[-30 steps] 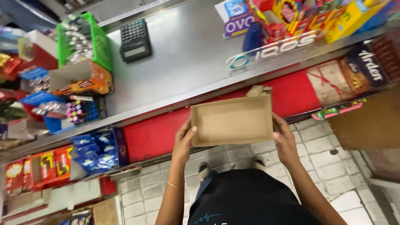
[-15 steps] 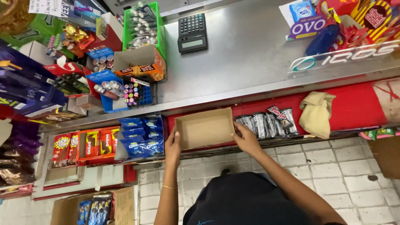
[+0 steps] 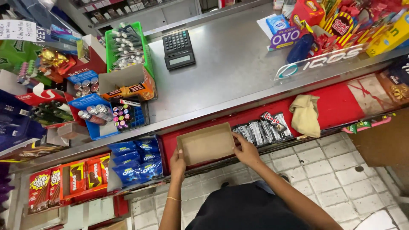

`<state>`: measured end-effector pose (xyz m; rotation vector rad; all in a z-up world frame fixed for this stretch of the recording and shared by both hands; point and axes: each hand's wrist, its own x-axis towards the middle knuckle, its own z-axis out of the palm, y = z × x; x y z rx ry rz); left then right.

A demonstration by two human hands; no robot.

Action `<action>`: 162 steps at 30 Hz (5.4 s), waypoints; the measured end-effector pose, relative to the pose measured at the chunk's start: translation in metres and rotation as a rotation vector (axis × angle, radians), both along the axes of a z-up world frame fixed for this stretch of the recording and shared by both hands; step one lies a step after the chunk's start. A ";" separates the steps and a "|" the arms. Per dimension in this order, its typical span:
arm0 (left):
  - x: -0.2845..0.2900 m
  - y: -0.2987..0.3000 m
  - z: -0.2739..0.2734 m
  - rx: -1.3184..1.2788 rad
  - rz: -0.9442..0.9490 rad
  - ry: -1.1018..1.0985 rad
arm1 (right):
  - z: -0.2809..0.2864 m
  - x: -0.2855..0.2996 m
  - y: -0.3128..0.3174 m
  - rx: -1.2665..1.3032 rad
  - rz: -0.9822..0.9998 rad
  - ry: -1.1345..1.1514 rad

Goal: Organizing and cleaning chocolate bars on a store shelf or counter.

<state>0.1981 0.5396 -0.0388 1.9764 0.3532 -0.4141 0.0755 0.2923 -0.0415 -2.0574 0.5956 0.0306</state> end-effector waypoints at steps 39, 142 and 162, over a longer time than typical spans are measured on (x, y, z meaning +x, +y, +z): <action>-0.073 -0.271 0.020 0.004 -0.769 -1.062 | -0.065 -0.094 -0.290 -0.244 -0.753 -0.357; -0.190 -0.434 0.117 -0.518 -0.524 -0.058 | 0.050 -0.121 -0.317 -0.095 -0.294 -0.834; -0.119 -0.372 0.068 -0.877 0.075 -0.248 | -0.003 -0.071 -0.227 0.723 -0.219 -0.581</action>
